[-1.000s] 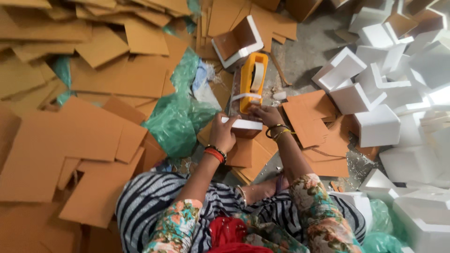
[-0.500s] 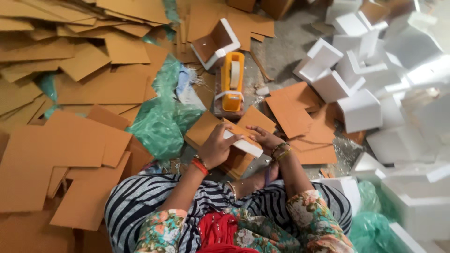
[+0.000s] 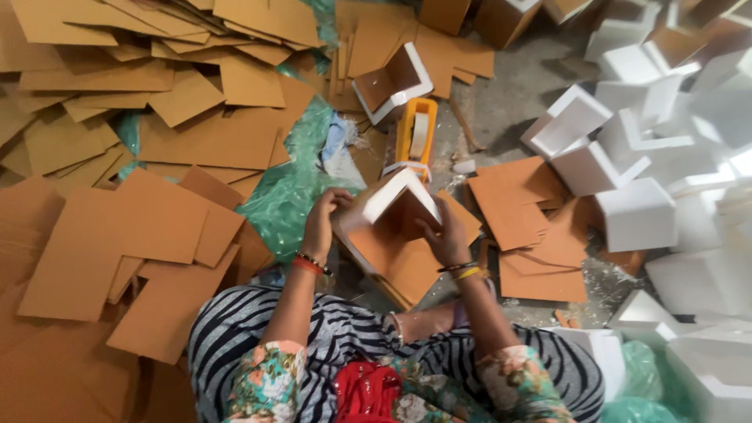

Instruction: The person sits on the floor and repeatedly assembles small cardboard boxes by inserting white foam inserts into the corners and securing them with tape. The person handles cardboard sheets and foam pieces one at a time, using a tape dispenser to seal the corners.

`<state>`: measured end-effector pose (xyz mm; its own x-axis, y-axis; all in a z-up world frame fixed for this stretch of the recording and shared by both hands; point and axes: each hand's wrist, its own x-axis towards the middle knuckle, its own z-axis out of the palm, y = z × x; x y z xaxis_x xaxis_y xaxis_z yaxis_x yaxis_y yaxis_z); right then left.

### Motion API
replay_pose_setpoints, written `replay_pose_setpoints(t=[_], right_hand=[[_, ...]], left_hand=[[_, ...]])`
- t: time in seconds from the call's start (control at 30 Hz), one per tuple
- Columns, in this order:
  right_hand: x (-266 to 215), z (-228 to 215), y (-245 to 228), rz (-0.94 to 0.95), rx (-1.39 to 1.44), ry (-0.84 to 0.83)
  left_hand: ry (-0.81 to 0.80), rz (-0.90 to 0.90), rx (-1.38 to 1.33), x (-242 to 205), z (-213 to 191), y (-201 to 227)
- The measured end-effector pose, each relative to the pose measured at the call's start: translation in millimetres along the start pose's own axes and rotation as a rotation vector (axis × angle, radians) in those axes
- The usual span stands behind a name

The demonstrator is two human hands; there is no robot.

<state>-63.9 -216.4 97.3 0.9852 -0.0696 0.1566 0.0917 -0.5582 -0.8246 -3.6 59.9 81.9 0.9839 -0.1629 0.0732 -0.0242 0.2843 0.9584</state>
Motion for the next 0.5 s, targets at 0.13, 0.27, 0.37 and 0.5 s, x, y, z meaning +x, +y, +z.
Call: replay_pose_setpoints(t=[0.13, 0.27, 0.37, 0.5], right_hand=[[-1.0, 1.4, -15.3, -0.070, -0.136, -0.242], [3.7, 22.4, 16.2, -0.088, 0.243, -0.247], [45.1, 10.5, 55.6, 0.118, 0.991, -0.212], [120.6, 9.7, 59.9, 0.339, 0.244, 0.096]], left_hand=[[-0.034, 0.266, 0.788, 3.8, 17.3, 7.9], [-0.434, 0.437, 1.107, 12.5, 58.1, 13.1], [-0.267, 0.354, 1.053, 4.4, 59.8, 4.8], [-0.256, 0.351, 1.019, -0.2, 57.3, 0.1]])
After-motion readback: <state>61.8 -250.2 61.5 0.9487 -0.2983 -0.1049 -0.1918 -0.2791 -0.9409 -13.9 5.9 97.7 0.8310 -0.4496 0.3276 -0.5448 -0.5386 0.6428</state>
